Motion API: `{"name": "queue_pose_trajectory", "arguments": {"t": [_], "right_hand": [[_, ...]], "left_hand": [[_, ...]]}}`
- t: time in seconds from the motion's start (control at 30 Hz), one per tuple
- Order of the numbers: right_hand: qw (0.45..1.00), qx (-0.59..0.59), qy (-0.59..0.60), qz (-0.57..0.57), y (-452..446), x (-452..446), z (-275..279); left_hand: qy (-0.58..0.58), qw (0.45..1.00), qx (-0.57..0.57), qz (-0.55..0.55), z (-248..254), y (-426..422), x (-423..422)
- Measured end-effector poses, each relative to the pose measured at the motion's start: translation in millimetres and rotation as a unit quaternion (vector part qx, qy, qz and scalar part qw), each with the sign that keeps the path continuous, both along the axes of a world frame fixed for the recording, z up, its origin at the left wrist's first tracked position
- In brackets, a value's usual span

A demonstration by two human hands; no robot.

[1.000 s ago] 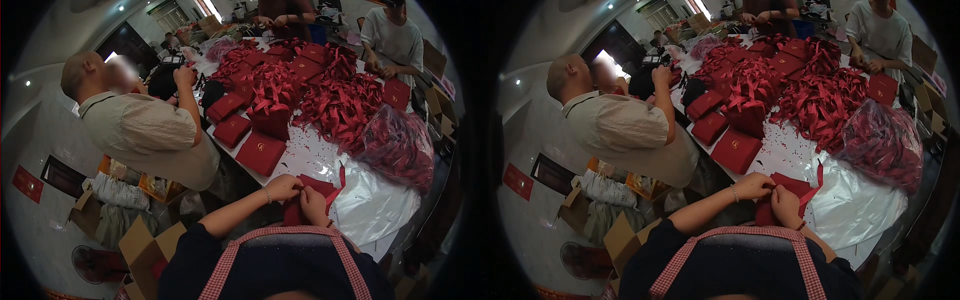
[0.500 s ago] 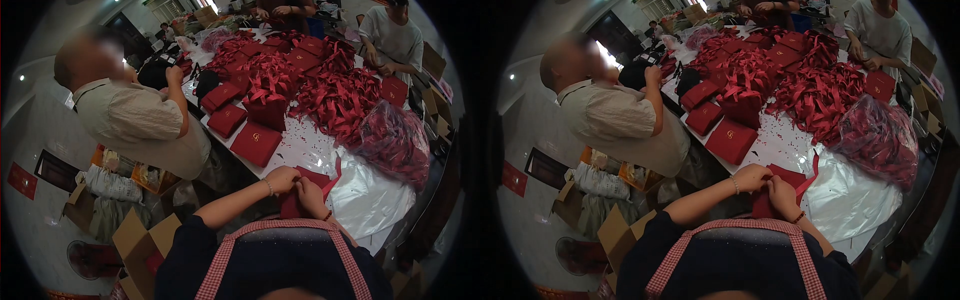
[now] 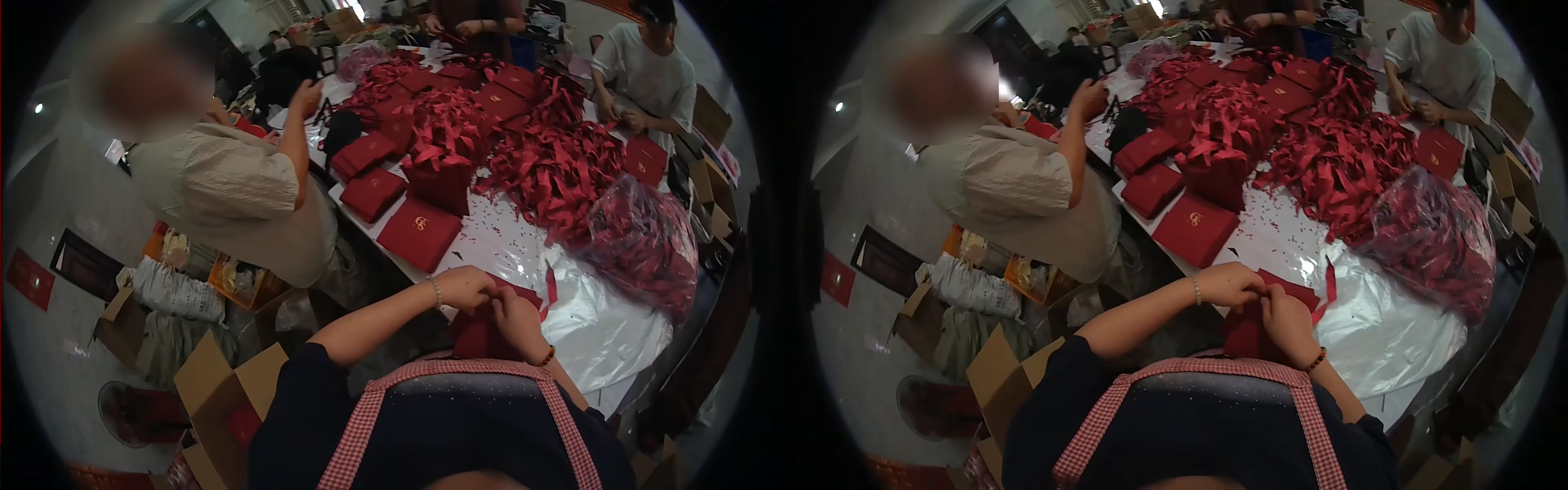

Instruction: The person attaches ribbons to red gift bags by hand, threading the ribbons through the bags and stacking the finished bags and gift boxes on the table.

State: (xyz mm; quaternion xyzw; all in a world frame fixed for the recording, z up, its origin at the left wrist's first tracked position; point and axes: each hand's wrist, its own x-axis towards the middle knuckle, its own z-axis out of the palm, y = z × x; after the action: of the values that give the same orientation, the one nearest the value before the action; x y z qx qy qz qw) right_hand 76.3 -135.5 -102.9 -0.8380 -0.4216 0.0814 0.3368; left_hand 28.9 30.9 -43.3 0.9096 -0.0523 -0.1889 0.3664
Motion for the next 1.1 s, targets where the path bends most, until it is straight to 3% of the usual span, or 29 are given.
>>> {"name": "queue_pose_trajectory", "arguments": {"t": [0.07,0.13,0.27,0.47,0.53,0.57,0.63,0.67,0.73,0.83,0.9,0.93,1.0,1.03,1.1], "right_hand": [[0.999,-0.022,-0.007,0.022,3,1,12],[0.997,-0.068,-0.012,0.037,2,5,11],[0.997,-0.051,-0.049,0.04,2,-3,20],[1.0,-0.006,-0.002,0.029,1,-8,12],[0.999,0.008,0.028,0.028,0,-8,10],[0.999,0.027,0.041,0.023,0,-7,5],[0.997,0.041,0.059,0.008,0,-4,-1],[0.999,0.025,0.039,0.003,1,-2,-2],[1.0,0.005,0.023,-0.004,0,0,-6],[0.999,-0.026,0.033,-0.013,1,1,-2],[0.998,-0.05,0.039,-0.021,4,2,-10],[0.997,-0.059,0.037,-0.018,6,3,-14],[0.996,-0.085,0.026,-0.01,8,1,-16],[0.994,-0.106,0.018,0.001,9,0,-14],[0.992,-0.127,0.012,0.013,9,0,-12]], "left_hand": [[0.058,0.998,0.003,0.035,1,5,6],[0.227,0.967,-0.108,0.053,4,10,16],[0.339,0.936,-0.093,-0.023,4,20,36],[0.374,0.924,-0.027,-0.08,-8,12,48],[0.286,0.95,0.091,-0.08,9,1,40],[0.288,0.949,0.09,-0.086,12,-1,37],[0.128,0.969,0.195,-0.083,15,-2,28],[0.107,0.984,0.144,0.001,16,2,24],[-0.155,0.967,0.202,-0.008,-16,30,23],[-0.243,0.944,0.207,0.084,-20,54,22],[-0.168,0.958,0.176,0.153,-19,55,21],[-0.165,0.96,0.169,0.15,-26,51,20],[-0.224,0.921,0.173,0.268,-42,39,12],[-0.226,0.927,0.106,0.281,-42,25,6],[-0.295,0.931,0.085,0.195,-53,3,-2]]}}
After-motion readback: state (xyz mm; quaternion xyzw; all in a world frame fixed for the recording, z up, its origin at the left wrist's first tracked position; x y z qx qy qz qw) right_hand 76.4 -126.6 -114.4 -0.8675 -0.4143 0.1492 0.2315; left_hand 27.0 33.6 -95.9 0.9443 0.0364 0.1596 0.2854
